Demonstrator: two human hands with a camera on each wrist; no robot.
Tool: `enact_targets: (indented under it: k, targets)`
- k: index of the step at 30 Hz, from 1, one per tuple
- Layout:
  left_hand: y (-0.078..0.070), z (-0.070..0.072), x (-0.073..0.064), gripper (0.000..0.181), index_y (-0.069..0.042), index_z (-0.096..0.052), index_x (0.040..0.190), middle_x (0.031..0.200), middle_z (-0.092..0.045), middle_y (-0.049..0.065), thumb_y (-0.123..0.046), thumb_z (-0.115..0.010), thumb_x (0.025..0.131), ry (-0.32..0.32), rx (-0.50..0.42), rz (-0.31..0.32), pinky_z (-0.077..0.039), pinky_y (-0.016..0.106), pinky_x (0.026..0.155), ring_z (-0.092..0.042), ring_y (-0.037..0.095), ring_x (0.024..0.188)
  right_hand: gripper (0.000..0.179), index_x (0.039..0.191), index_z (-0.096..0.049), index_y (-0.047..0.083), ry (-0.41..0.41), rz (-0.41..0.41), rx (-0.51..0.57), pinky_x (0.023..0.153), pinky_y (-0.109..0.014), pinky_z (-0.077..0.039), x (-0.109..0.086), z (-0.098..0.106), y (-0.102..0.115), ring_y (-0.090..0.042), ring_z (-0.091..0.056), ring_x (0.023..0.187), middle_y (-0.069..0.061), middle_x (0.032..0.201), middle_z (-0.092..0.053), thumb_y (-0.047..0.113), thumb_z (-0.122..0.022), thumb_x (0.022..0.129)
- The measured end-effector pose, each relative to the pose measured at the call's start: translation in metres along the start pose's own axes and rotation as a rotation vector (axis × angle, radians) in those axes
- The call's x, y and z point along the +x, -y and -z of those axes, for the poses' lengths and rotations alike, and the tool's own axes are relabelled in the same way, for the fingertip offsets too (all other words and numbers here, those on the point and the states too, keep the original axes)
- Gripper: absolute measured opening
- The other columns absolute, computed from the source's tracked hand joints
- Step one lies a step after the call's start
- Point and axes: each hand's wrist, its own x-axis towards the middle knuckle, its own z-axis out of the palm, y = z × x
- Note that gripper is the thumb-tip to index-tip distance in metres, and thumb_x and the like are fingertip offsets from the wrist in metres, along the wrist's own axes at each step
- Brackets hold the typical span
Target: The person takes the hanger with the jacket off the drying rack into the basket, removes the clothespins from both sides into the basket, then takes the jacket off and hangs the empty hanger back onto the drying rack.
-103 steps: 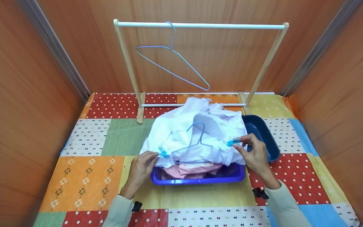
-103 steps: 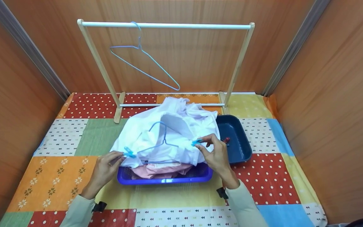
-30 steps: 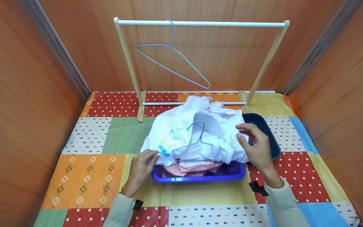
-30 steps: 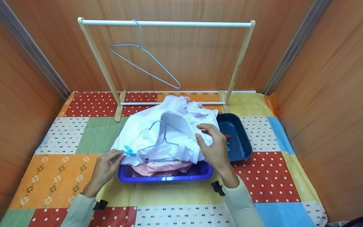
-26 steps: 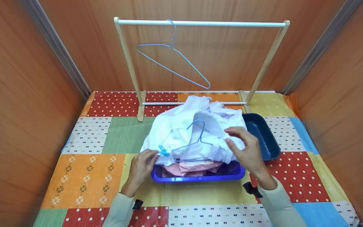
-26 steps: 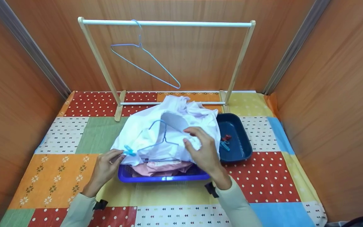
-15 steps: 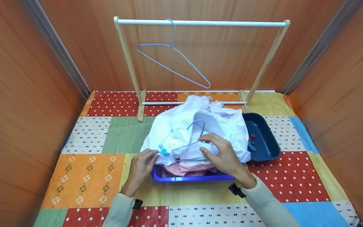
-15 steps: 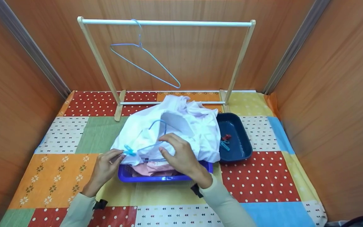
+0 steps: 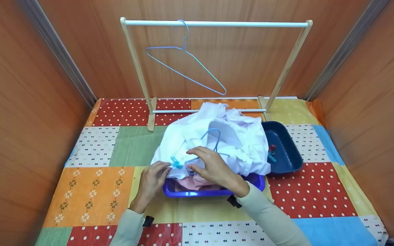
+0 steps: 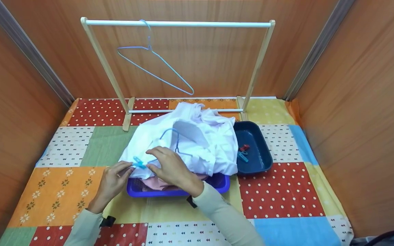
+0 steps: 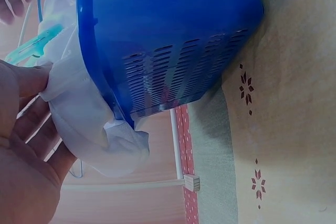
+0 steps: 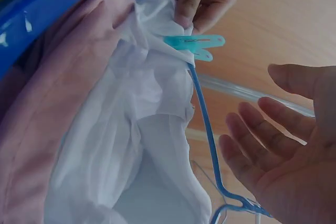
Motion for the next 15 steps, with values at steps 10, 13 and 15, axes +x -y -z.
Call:
enact_targets:
  k: [10, 13, 15]
  targets:
    - [0.003, -0.001, 0.001, 0.015, -0.005, -0.076, 0.096, 0.086, -0.075, 0.004, -0.001, -0.077, 0.081, -0.02, 0.009, -0.043, -0.059, 0.036, 0.072, -0.072, 0.018, 0.08, 0.042, 0.127, -0.062, 0.007, 0.177, -0.079, -0.065, 0.094, -0.033, -0.054, 0.022, -0.025, 0.007, -0.018, -0.066, 0.111, -0.005, 0.123, -0.068, 0.029, -0.07, 0.092]
    - [0.003, -0.001, 0.001, 0.015, -0.004, -0.076, 0.096, 0.086, -0.075, 0.005, 0.0, -0.076, 0.081, -0.022, 0.007, -0.047, -0.059, 0.036, 0.071, -0.072, 0.019, 0.079, 0.041, 0.125, -0.064, 0.008, 0.184, -0.084, -0.085, 0.091, -0.031, -0.055, 0.026, -0.033, 0.007, -0.017, -0.067, 0.106, -0.004, 0.12, -0.069, 0.029, -0.071, 0.09]
    - [0.003, -0.002, 0.0, 0.015, -0.004, -0.076, 0.095, 0.086, -0.075, 0.005, 0.0, -0.077, 0.081, -0.023, 0.006, -0.054, -0.059, 0.036, 0.069, -0.072, 0.019, 0.078, 0.039, 0.123, -0.065, 0.009, 0.185, -0.087, -0.1, 0.089, -0.031, -0.056, 0.026, -0.037, 0.008, -0.017, -0.068, 0.102, -0.004, 0.117, -0.07, 0.028, -0.072, 0.09]
